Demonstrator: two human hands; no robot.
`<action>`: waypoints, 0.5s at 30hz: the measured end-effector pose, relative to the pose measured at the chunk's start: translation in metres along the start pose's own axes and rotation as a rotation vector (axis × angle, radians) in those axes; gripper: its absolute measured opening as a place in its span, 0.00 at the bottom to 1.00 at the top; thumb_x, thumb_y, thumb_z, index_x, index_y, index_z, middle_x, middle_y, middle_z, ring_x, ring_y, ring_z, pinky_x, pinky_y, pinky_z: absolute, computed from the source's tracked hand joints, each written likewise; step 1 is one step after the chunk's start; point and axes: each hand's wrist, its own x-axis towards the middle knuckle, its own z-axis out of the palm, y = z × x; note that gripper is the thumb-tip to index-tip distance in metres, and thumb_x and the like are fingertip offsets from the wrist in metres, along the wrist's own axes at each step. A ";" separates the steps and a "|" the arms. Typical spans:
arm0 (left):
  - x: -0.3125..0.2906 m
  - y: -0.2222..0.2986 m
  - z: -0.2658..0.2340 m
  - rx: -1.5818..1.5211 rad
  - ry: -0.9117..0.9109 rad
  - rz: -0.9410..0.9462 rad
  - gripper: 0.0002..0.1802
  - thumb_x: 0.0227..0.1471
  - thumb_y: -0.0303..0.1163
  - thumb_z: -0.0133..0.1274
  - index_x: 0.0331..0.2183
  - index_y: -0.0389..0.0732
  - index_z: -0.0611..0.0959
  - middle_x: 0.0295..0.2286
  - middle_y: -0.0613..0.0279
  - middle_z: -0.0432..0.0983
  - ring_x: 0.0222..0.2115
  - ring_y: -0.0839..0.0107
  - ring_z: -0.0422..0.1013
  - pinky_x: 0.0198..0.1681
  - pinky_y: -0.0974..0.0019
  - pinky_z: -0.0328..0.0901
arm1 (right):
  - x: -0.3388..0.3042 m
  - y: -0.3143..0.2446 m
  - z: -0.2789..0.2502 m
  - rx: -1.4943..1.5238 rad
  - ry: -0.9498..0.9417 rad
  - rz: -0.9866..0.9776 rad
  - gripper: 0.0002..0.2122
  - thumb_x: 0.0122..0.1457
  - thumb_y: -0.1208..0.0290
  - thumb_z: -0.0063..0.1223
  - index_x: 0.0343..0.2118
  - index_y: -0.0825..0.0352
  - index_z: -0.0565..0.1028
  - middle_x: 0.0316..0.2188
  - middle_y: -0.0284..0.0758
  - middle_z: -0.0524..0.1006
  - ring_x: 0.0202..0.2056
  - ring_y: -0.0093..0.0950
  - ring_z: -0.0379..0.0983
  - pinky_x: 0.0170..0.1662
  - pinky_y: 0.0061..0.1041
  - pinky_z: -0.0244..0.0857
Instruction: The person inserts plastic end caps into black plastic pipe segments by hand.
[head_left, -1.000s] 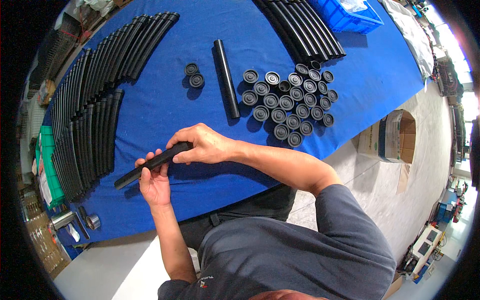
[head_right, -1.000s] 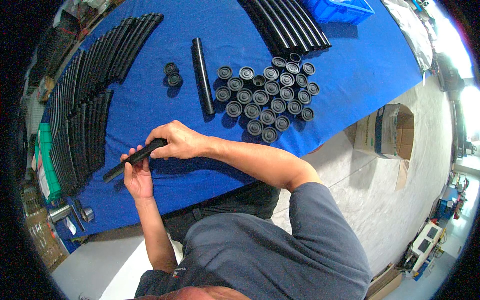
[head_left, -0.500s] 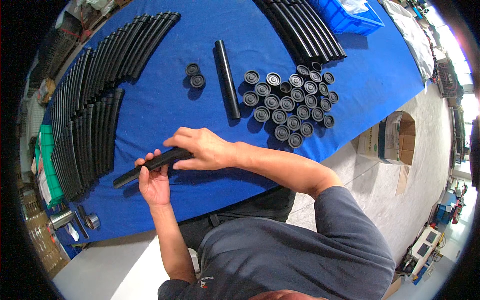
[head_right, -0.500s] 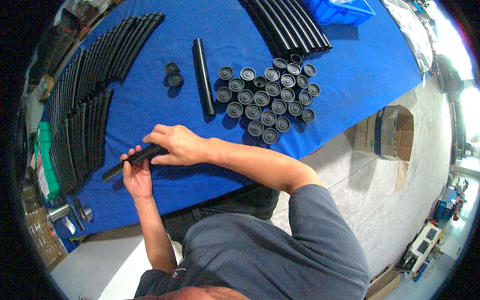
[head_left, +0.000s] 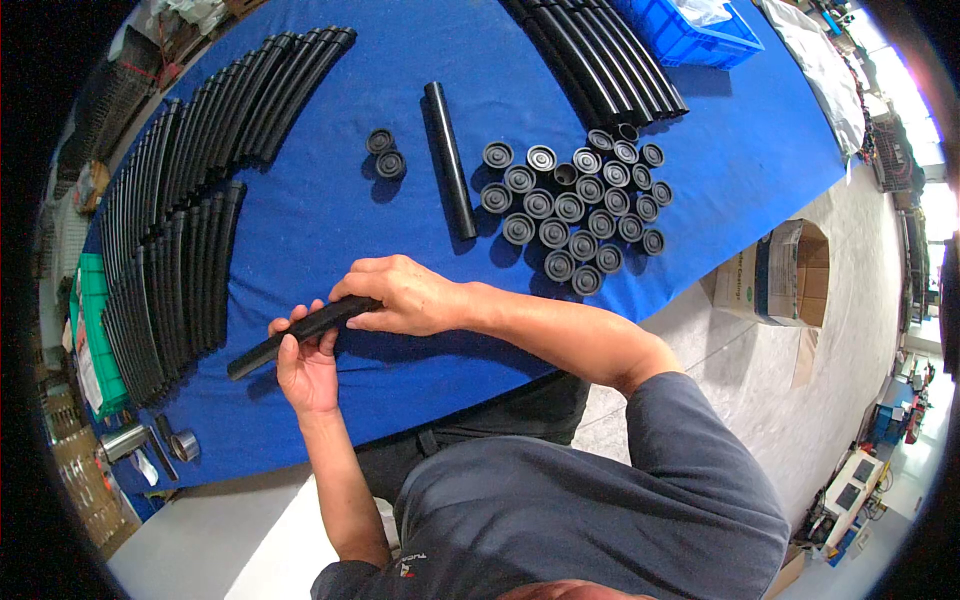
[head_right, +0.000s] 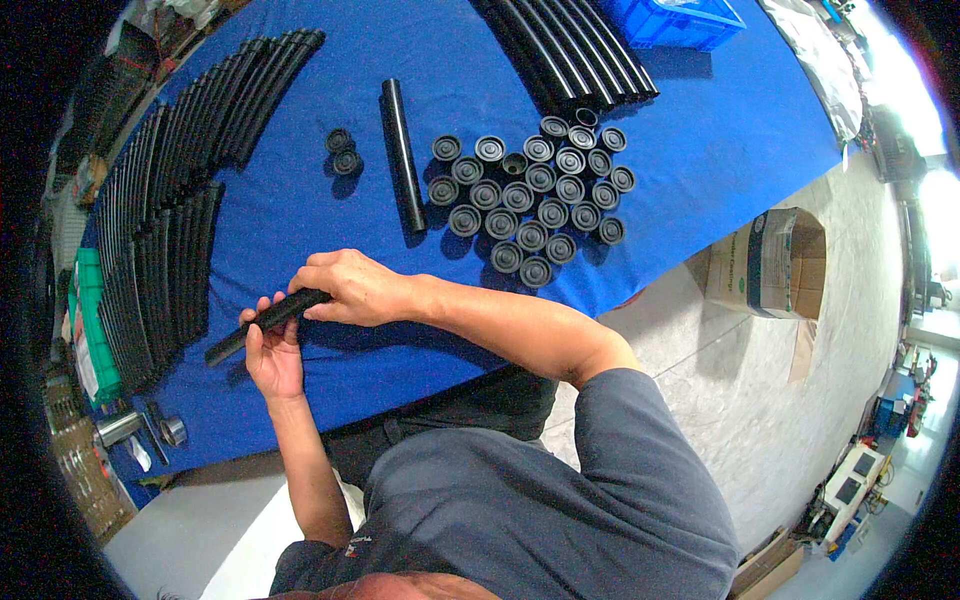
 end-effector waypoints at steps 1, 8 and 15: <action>-0.001 0.000 0.000 0.000 0.001 0.001 0.13 0.57 0.23 0.52 0.45 0.40 0.75 0.49 0.44 0.73 0.55 0.46 0.66 0.51 0.43 0.72 | -0.001 -0.001 0.000 0.011 0.007 0.010 0.15 0.53 0.69 0.61 0.43 0.69 0.75 0.29 0.41 0.73 0.29 0.40 0.73 0.33 0.36 0.66; -0.001 -0.003 -0.003 0.008 -0.002 0.002 0.13 0.57 0.24 0.51 0.45 0.39 0.74 0.49 0.44 0.73 0.55 0.46 0.66 0.51 0.44 0.72 | -0.002 -0.005 0.003 0.046 0.029 0.090 0.14 0.51 0.69 0.61 0.39 0.69 0.76 0.30 0.44 0.75 0.34 0.45 0.74 0.38 0.42 0.67; 0.000 0.006 0.004 0.014 -0.010 0.009 0.12 0.58 0.25 0.52 0.45 0.39 0.76 0.49 0.45 0.73 0.55 0.48 0.66 0.52 0.45 0.71 | 0.005 -0.006 0.003 0.021 0.016 0.003 0.14 0.53 0.71 0.60 0.42 0.68 0.75 0.30 0.41 0.74 0.33 0.42 0.73 0.35 0.38 0.67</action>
